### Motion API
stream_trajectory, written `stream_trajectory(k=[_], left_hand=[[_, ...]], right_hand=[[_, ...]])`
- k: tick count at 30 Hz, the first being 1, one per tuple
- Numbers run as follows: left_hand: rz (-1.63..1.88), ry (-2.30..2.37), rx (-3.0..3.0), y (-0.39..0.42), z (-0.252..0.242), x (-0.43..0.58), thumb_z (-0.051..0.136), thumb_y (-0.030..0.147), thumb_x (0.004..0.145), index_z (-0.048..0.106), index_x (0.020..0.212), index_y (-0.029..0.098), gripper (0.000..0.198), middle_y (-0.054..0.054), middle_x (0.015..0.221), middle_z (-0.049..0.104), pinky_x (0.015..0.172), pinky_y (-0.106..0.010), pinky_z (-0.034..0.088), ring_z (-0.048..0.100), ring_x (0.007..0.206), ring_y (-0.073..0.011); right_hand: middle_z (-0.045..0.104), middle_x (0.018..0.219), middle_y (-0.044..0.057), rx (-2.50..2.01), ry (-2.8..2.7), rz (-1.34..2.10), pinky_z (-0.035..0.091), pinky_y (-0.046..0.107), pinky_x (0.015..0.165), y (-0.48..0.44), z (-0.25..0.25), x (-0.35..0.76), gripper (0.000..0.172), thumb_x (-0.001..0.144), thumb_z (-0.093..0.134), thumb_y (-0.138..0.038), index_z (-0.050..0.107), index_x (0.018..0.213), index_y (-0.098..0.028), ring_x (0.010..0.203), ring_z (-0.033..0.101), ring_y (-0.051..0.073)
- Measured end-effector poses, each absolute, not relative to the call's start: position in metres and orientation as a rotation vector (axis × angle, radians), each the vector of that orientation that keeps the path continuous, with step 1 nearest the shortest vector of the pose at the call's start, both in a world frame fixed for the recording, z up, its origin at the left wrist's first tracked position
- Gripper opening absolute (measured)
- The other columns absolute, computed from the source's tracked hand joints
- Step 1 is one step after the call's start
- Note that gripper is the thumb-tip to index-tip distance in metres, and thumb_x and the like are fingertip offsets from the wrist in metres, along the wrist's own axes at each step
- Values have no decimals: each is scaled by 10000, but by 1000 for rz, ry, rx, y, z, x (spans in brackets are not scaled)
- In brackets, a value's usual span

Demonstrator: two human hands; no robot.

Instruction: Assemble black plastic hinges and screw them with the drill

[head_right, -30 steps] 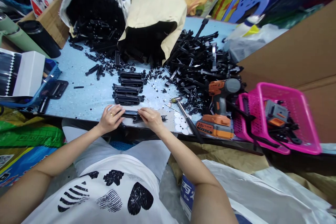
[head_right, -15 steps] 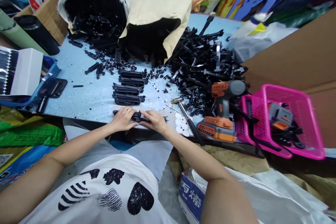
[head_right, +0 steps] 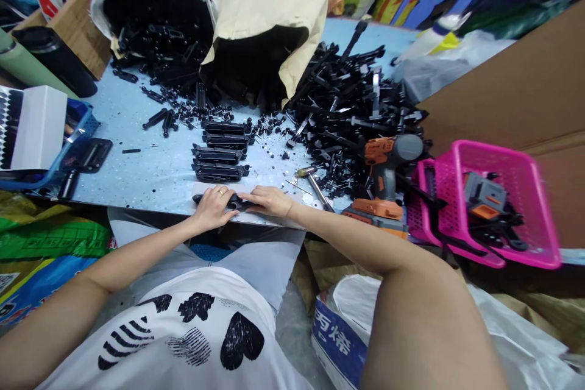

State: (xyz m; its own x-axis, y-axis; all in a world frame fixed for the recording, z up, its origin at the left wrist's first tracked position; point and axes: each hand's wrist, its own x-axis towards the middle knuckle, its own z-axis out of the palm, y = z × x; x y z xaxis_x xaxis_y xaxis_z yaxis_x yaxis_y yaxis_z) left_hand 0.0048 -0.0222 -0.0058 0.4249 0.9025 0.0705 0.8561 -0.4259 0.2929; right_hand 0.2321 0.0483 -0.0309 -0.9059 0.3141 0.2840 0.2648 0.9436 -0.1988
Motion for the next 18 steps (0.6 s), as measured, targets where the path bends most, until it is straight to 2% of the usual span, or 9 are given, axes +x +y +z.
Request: stream_trajectory(k=[4, 8, 10, 13, 14, 16, 18], left_hand=[[364, 1598, 2439, -23, -9, 9, 567, 447, 826, 523, 1116, 136, 428, -138, 1056, 568, 788, -400, 378, 495, 1008, -294], [350, 1535, 2511, -25, -5, 6, 520, 483, 848, 527, 1127, 113, 463, -146, 1057, 573, 813, -393, 381, 500, 1013, -291], [295, 1500, 2580, -29, 0, 1, 498, 461, 871, 490, 1198, 92, 493, -158, 1096, 570, 818, -383, 382, 509, 1016, -285], [210, 1431, 2721, -33, 4, -13, 458, 419, 907, 430, 1285, 69, 516, -181, 1104, 580, 786, -369, 388, 539, 986, -275], [202, 1412, 2752, -31, 4, -18, 439, 420, 916, 461, 1259, 65, 494, -181, 1065, 596, 766, -363, 393, 553, 958, -270], [210, 1392, 2758, -24, 1, -27, 398, 440, 929, 587, 1081, 72, 441, -161, 921, 633, 711, -341, 404, 584, 865, -251], [239, 1417, 2706, -12, -3, -32, 355, 455, 941, 643, 855, 101, 464, -131, 784, 645, 650, -316, 408, 601, 756, -223]], right_hand=[[613, 802, 55, -584, -2752, 123, 433, 267, 642, 42, -38, 229, 437, 927, 459, -396, 493, 1300, -170, 743, 539, 163], [616, 824, 52, -412, -2866, 163, 423, 255, 666, 50, -38, 233, 417, 947, 412, -409, 503, 1285, -182, 745, 541, 149], [625, 858, 65, -460, -2921, 105, 407, 255, 656, 55, -32, 237, 446, 936, 405, -469, 528, 1252, -180, 752, 548, 152], [626, 774, 91, -748, -2938, -42, 365, 263, 606, 51, -21, 243, 565, 868, 404, -625, 641, 1005, -130, 689, 546, 166], [616, 720, 90, -819, -2939, -70, 349, 263, 590, 46, -18, 244, 596, 851, 394, -658, 652, 889, -122, 654, 540, 165], [594, 646, 79, -852, -2956, -66, 325, 261, 568, 37, -15, 242, 622, 848, 364, -681, 623, 728, -129, 602, 530, 156], [585, 625, 66, -808, -2950, -15, 310, 258, 556, 28, -12, 237, 621, 864, 334, -672, 595, 681, -139, 573, 525, 144]])
